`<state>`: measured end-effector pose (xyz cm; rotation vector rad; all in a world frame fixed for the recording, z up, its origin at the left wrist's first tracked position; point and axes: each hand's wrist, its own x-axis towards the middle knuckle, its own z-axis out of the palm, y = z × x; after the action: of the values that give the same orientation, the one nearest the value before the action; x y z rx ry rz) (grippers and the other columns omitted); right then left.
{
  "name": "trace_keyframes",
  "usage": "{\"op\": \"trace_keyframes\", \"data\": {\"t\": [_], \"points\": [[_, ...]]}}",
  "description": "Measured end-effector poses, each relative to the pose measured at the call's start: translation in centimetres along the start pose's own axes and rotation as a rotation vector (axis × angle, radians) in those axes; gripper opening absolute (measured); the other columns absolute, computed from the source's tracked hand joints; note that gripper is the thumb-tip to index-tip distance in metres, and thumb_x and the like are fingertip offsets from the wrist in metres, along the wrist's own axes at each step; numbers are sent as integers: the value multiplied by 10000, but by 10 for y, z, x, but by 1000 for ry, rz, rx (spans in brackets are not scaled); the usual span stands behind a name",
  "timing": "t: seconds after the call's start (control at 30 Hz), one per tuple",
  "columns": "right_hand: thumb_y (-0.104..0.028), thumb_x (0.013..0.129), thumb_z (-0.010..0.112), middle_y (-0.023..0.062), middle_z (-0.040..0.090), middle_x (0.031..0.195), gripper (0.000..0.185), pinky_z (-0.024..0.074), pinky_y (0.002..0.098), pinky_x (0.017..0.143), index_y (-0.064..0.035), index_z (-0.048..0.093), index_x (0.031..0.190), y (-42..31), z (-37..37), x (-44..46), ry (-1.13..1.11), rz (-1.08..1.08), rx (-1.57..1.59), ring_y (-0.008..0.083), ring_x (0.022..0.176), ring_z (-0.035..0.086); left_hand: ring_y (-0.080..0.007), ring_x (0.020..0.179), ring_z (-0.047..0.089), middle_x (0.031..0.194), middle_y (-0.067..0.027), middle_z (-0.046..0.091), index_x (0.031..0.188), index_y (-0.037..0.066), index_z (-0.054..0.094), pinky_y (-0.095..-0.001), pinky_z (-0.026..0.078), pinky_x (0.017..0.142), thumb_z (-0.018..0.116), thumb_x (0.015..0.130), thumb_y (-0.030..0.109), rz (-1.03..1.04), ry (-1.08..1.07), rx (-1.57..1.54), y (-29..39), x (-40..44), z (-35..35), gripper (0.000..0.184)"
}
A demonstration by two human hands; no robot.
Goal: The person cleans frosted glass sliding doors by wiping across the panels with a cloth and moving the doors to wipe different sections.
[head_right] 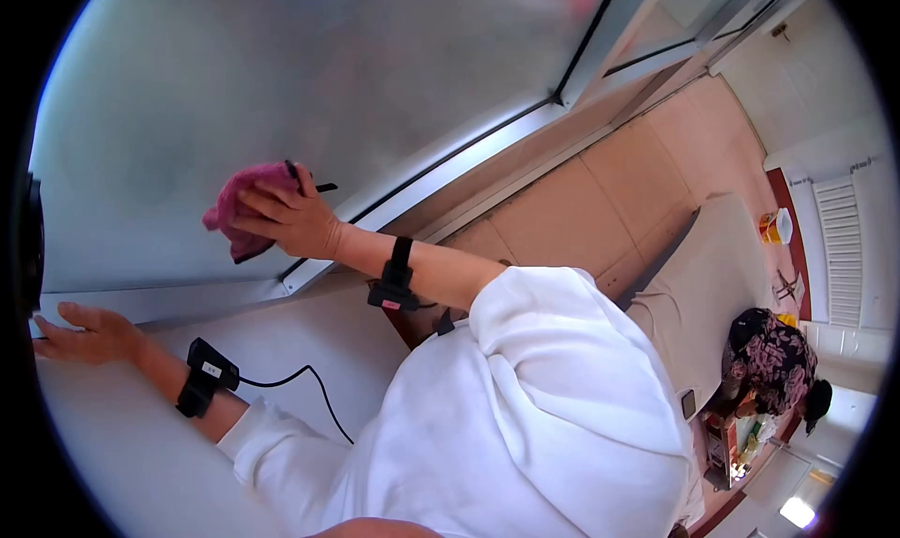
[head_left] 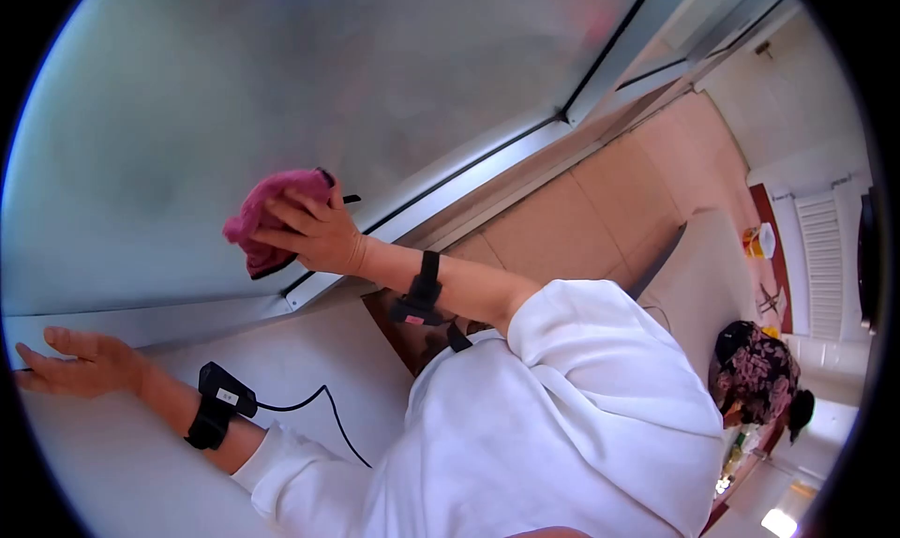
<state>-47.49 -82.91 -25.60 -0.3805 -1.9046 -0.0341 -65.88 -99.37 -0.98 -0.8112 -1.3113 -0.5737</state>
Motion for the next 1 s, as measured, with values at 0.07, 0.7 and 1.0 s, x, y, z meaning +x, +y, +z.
{"op": "trace_keyframes", "data": {"t": [0.07, 0.7, 1.0], "points": [[-100, 744, 601, -41, 443, 1391, 537, 120, 632, 1067, -388, 583, 1197, 18, -12, 1, -41, -231, -80, 184, 1316, 355, -350, 1225, 471, 1395, -241, 388, 1269, 14, 528, -386, 468, 929, 377, 979, 486, -14, -5, 73, -7, -2, 0, 574], [-406, 979, 455, 206, 446, 1336, 580, 341, 333, 994, 72, 411, 1306, 319, -108, -90, 1003, 963, 158, 293, 1147, 475, -424, 1244, 433, 1406, -280, 364, 1261, 5, 524, -490, 374, 1015, 441, 978, 409, 99, 9, 167, -7, -1, -1, 500], [-326, 974, 467, 250, 410, 1306, 551, 347, 359, 989, 71, 307, 1320, 141, -58, -53, 887, 1506, 473, 279, 1089, 455, -382, 1140, 509, 1252, -249, 498, 1224, -27, 528, -447, 416, 959, 464, 977, 380, 103, 60, 67, 11, 10, 7, 480]]}}
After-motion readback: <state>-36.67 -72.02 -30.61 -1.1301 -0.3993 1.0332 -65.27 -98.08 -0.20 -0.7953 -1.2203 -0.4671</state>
